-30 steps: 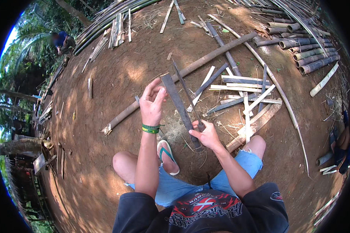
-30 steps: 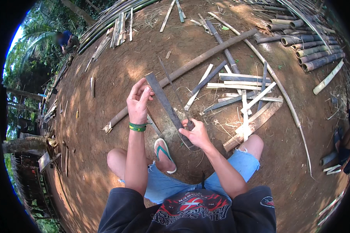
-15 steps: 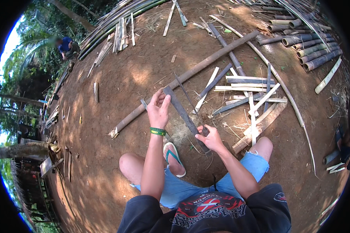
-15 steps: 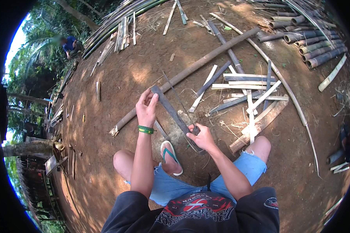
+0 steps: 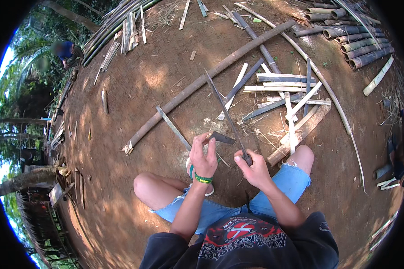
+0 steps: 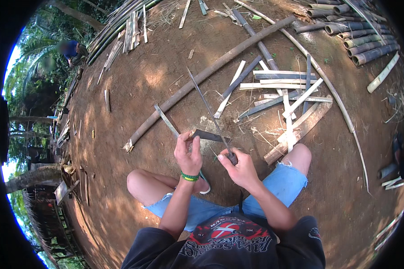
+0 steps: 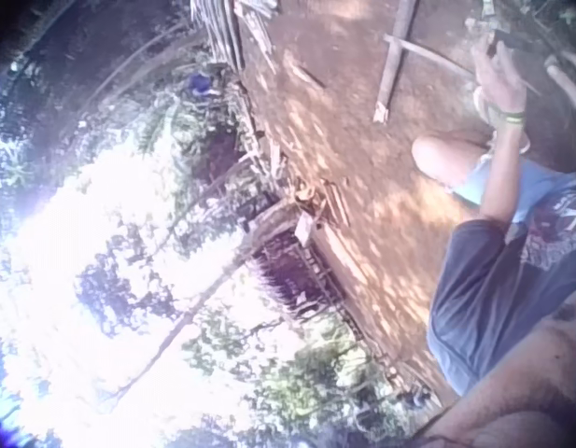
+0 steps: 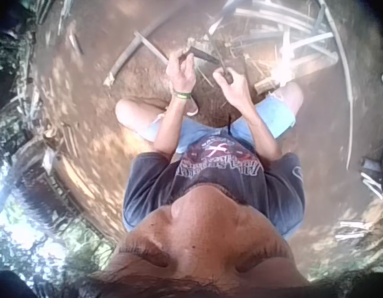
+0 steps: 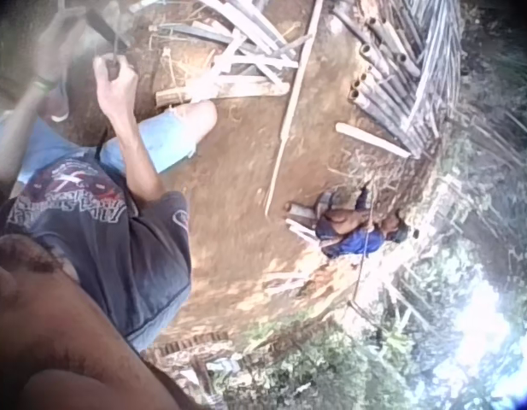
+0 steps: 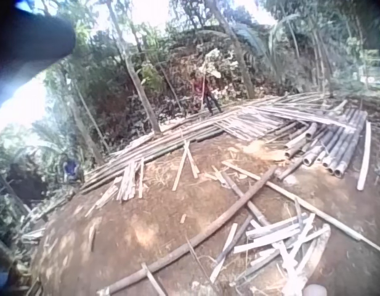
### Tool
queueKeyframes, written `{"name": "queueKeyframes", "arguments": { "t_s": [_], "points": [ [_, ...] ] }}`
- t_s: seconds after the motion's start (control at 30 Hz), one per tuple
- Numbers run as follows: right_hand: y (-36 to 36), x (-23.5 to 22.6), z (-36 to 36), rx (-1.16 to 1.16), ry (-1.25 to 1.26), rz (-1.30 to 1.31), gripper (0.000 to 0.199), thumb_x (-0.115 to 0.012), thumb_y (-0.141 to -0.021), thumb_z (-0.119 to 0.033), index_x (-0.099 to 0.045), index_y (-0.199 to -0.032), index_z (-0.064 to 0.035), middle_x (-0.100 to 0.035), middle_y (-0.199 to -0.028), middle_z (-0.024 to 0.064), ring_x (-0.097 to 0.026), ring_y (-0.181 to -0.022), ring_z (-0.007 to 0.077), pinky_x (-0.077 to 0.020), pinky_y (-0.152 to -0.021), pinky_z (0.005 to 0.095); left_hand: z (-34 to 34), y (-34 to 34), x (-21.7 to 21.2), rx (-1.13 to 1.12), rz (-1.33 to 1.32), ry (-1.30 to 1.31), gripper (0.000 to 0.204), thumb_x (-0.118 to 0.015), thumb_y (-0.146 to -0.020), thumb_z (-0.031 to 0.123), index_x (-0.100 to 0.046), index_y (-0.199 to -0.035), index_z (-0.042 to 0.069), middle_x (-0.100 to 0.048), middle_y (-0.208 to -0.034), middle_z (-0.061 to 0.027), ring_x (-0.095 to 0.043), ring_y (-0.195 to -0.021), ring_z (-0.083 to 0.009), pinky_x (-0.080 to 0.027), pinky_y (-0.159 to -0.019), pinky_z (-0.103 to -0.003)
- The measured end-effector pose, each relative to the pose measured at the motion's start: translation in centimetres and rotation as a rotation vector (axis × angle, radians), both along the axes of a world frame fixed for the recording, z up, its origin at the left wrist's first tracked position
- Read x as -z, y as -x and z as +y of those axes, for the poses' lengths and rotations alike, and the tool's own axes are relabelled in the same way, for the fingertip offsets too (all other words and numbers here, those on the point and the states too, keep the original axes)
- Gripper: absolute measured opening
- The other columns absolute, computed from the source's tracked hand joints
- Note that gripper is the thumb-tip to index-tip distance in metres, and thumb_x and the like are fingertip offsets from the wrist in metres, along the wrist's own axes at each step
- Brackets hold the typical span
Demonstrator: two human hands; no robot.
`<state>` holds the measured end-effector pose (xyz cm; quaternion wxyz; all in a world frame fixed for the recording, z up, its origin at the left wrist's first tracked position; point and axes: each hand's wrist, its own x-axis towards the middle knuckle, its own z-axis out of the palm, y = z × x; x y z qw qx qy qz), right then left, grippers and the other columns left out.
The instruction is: The person sits on the ground and uses a machete to split long bamboo poles into thin strips. They hold the bamboo with one hand and strike it with the machete to separate the material, occasionally adjusting the position of the bamboo or the tool.
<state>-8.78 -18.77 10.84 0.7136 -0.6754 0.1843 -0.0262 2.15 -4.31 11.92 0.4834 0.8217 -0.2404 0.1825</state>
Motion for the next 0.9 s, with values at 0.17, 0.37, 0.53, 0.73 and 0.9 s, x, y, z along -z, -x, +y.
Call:
{"name": "queueKeyframes", "arguments": {
  "t_s": [0.17, 0.37, 0.53, 0.73, 0.9],
  "points": [
    [2.8, -3.1, -0.1, -0.103, -0.014, 0.059, 0.025, -0.068, -0.095, -0.026, -0.066, -0.094, -0.0011, -0.050, -0.058, -0.0016, -0.042, -0.055, 0.0048, -0.0352, -0.050, 0.0287, -0.3, 2.3, 2.9, -0.016, -0.044, -0.105, 0.030, -0.069, -0.086, -0.005, -0.062, -0.115, 0.001, -0.067, -0.096, -0.0168, -0.069, -0.082, -0.0289, -0.054, -0.072, -0.035],
    [3.4, -2.6, 0.0, -0.140, 0.016, 0.079, 0.032, -0.067, -0.095, -0.031, -0.065, -0.093, 0.0008, -0.048, -0.056, 0.0024, -0.042, -0.054, 0.0071, -0.0359, -0.050, 0.0305, -0.1, 2.7, 3.6, 0.028, -0.131, -0.107, 0.035, -0.070, -0.084, -0.006, -0.063, -0.117, 0.003, -0.068, -0.097, -0.0171, -0.068, -0.083, -0.0310, -0.053, -0.070, -0.037],
    [2.8, -2.9, 0.0, -0.130, 0.020, 0.093, 0.033, -0.067, -0.095, -0.031, -0.064, -0.089, 0.0010, -0.049, -0.055, 0.0055, -0.043, -0.053, 0.0092, -0.0374, -0.050, 0.0322, -0.3, 3.0, 3.4, 0.045, -0.121, -0.119, 0.036, -0.069, -0.083, -0.008, -0.063, -0.117, 0.003, -0.068, -0.098, -0.0178, -0.068, -0.082, -0.0317, -0.053, -0.070, -0.037],
    [2.6, -3.9, -0.3, -0.123, 0.101, 0.079, 0.037, -0.067, -0.094, -0.035, -0.064, -0.086, 0.0012, -0.052, -0.054, 0.0108, -0.051, -0.049, 0.0190, -0.0425, -0.052, 0.0361, -0.5, 2.9, 3.7, 0.058, -0.145, -0.119, 0.037, -0.068, -0.083, -0.010, -0.063, -0.117, 0.003, -0.067, -0.096, -0.0178, -0.066, -0.079, -0.0301, -0.053, -0.068, -0.036],
    [2.8, -4.0, -0.8, -0.164, 0.176, 0.106, 0.035, -0.066, -0.095, -0.033, -0.064, -0.090, 0.0012, -0.055, -0.057, 0.0130, -0.058, -0.051, 0.0253, -0.0440, -0.053, 0.0383, -0.6, 3.1, 4.0, 0.051, -0.161, -0.107, 0.038, -0.064, -0.082, -0.014, -0.062, -0.115, 0.003, -0.065, -0.092, -0.0171, -0.064, -0.076, -0.0298, -0.052, -0.065, -0.035]
  ]
}}
